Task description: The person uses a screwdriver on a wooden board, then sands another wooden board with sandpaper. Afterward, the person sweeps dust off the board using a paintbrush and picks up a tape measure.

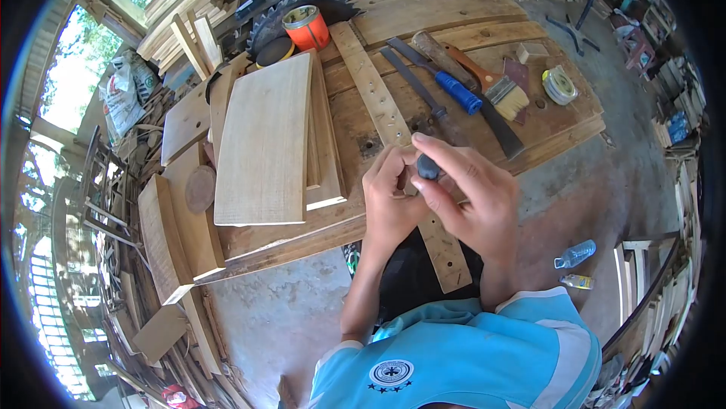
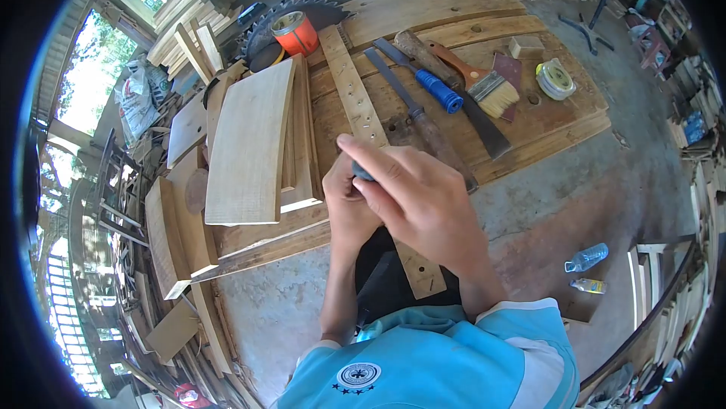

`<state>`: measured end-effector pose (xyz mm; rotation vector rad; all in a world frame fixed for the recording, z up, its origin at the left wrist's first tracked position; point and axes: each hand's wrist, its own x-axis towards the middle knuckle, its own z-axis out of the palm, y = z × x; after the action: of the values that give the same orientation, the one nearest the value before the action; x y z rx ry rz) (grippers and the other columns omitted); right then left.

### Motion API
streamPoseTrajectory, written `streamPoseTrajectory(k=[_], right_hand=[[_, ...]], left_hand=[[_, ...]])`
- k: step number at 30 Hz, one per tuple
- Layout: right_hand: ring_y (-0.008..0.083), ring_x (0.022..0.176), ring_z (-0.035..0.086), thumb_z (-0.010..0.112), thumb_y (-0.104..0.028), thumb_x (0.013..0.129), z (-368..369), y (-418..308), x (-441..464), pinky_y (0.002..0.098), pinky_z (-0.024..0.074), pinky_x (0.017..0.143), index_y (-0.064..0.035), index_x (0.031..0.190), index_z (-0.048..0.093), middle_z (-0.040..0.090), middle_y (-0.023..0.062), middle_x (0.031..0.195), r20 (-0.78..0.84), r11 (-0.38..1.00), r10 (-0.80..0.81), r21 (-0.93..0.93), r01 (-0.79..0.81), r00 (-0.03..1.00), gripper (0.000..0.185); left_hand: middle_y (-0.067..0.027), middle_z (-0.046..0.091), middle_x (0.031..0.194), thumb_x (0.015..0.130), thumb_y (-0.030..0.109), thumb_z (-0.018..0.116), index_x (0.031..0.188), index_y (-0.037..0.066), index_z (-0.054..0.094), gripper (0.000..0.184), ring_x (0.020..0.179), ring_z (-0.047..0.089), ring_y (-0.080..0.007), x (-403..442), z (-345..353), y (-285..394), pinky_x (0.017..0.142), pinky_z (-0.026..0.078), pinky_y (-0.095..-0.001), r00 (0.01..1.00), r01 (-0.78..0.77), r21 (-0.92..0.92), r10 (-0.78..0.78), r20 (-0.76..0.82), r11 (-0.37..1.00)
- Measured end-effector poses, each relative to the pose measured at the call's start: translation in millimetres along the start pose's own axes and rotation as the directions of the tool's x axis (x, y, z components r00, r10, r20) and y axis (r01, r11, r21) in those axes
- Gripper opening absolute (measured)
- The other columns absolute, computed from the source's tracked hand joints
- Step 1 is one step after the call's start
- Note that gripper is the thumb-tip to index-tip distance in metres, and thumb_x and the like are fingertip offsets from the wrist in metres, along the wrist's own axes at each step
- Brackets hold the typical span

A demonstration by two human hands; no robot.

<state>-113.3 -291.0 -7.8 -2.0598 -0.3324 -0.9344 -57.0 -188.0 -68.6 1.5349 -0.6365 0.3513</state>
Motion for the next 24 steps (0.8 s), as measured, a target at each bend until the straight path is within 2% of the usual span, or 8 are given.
streamPoseTrajectory(k=[6,10,12,14,15,18,22,24], right_hand=[[0.0203,0.073,0.06,0.064,-0.004,0.072,-1,4,0,0.0295,0.0488,0.062,-0.0052,0.109,0.06,0.062,0.0107,0.093,0.053,0.996,-0.056,-0.072,0.06,0.997,0.037],[0.0202,0.068,0.057,0.067,-0.007,0.068,-3,7,12,0.0295,0.0474,0.06,-0.0107,0.109,0.061,0.059,0.0071,0.087,0.123,0.973,-0.192,-0.109,0.205,0.974,0.042],[0.0191,0.064,0.055,0.07,-0.009,0.066,-1,2,13,0.0288,0.046,0.057,-0.0129,0.107,0.063,0.055,0.0059,0.083,0.129,0.995,-0.084,-0.048,0.091,0.988,0.041],[0.0178,0.065,0.055,0.071,-0.01,0.065,1,7,16,0.028,0.046,0.055,-0.0124,0.104,0.064,0.056,0.0066,0.083,0.074,0.982,-0.13,-0.127,0.138,0.989,0.04],[0.0176,0.065,0.057,0.069,-0.005,0.067,-1,5,19,0.0278,0.0467,0.054,-0.0095,0.101,0.065,0.058,0.0074,0.082,0.083,0.992,-0.108,-0.05,0.113,0.991,0.035],[0.0185,0.066,0.059,0.068,-0.002,0.067,2,14,18,0.0274,0.0474,0.056,-0.0067,0.101,0.064,0.06,0.0081,0.082,0.073,0.989,-0.146,0.018,0.145,0.987,0.034],[0.0172,0.063,0.059,0.069,-0.002,0.066,0,11,20,0.0266,0.0465,0.053,-0.0056,0.098,0.065,0.061,0.0082,0.081,0.197,0.985,-0.173,0.049,0.167,0.965,0.032],[0.0166,0.061,0.058,0.069,-0.003,0.066,4,15,23,0.0262,0.0458,0.053,-0.006,0.098,0.065,0.061,0.0079,0.08,0.14,0.973,-0.232,0.021,0.231,0.963,0.032]], left_hand=[[-0.0026,0.052,0.068,0.061,-0.004,0.067,0.09,0.0,0.06,0.03,0.053,0.038,-0.0045,-2,-22,2,0.045,0.029,-0.0209,0.945,0.112,-0.002,-0.105,0.308,0.994],[-0.0063,0.054,0.064,0.061,-0.002,0.068,0.072,0.001,0.054,0.018,0.053,0.05,-0.0156,3,-10,3,0.049,0.039,-0.0265,0.995,-0.075,0.092,0.069,0.069,0.993],[-0.011,0.053,0.065,0.058,0.004,0.071,0.071,0.002,0.051,0.024,0.056,0.054,-0.0239,3,-7,1,0.053,0.042,-0.0303,0.998,-0.045,0.227,0.033,0.057,0.973],[-0.0128,0.052,0.067,0.056,0.005,0.072,0.074,0.001,0.052,0.027,0.056,0.053,-0.026,9,-2,2,0.052,0.041,-0.031,0.997,-0.072,0.111,0.068,0.033,0.991],[-0.0108,0.05,0.067,0.056,0.005,0.072,0.078,0.0,0.053,0.029,0.052,0.048,-0.0201,10,-6,-7,0.048,0.037,-0.0285,0.993,-0.084,0.092,0.076,0.093,0.992],[0.0008,0.049,0.065,0.06,0.001,0.071,0.078,0.0,0.055,0.024,0.052,0.035,-0.0039,7,-27,0,0.044,0.028,-0.0218,0.912,0.309,-0.157,-0.245,0.329,0.938],[0.0024,0.051,0.064,0.061,0.0,0.071,0.076,0.0,0.055,0.022,0.054,0.037,-0.0035,6,-27,3,0.046,0.03,-0.021,0.91,0.262,-0.022,-0.24,0.337,0.965],[0.002,0.051,0.062,0.061,-0.001,0.07,0.075,0.001,0.055,0.021,0.054,0.04,-0.0043,6,-13,11,0.047,0.033,-0.0212,0.983,0.168,-0.07,-0.161,0.091,0.983]])
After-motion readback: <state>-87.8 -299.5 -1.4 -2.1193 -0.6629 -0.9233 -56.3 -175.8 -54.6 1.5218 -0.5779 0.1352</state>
